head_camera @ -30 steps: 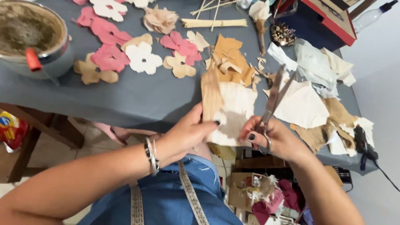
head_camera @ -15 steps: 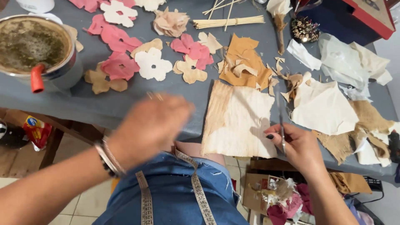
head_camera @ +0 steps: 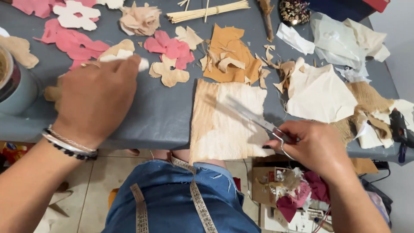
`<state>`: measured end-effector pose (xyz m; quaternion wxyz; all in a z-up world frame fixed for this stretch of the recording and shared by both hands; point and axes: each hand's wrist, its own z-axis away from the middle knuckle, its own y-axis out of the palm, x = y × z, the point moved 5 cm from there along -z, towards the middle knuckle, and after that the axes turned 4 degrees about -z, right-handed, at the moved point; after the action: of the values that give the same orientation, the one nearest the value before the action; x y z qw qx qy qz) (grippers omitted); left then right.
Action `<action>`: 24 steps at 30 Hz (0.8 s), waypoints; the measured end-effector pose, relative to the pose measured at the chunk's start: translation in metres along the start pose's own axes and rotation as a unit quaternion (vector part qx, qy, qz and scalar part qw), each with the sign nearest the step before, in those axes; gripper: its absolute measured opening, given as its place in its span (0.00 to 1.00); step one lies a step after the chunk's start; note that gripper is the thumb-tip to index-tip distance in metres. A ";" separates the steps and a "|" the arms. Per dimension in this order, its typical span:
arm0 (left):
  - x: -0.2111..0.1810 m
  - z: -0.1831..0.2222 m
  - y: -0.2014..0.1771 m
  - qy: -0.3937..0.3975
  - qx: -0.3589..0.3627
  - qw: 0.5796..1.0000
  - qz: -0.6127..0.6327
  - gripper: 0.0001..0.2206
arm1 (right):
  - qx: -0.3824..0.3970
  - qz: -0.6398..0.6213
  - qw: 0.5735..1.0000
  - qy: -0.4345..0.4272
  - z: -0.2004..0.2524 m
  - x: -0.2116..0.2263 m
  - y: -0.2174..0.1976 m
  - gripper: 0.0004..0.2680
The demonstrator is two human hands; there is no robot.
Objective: Cutting and trimming beige fabric into decorative flower shapes using scissors.
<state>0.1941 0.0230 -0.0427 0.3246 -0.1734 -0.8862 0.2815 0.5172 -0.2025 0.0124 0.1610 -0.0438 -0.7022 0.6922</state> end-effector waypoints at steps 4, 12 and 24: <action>0.018 0.006 -0.036 -0.068 -0.083 0.987 0.121 0.05 | 0.059 0.208 0.976 0.004 -0.003 0.001 -0.013 0.13; -0.076 0.026 -0.081 0.035 -0.004 0.698 0.715 0.11 | 0.098 0.307 0.946 -0.018 -0.019 0.005 -0.007 0.13; -0.116 0.005 -0.089 0.241 0.081 0.628 0.736 0.15 | 0.100 0.326 0.939 -0.048 -0.037 0.041 -0.016 0.18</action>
<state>0.2644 -0.1050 -0.0467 0.2243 -0.8024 -0.3282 0.4451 0.4919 -0.1556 0.0344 -0.1041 -0.2209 -0.5838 0.7743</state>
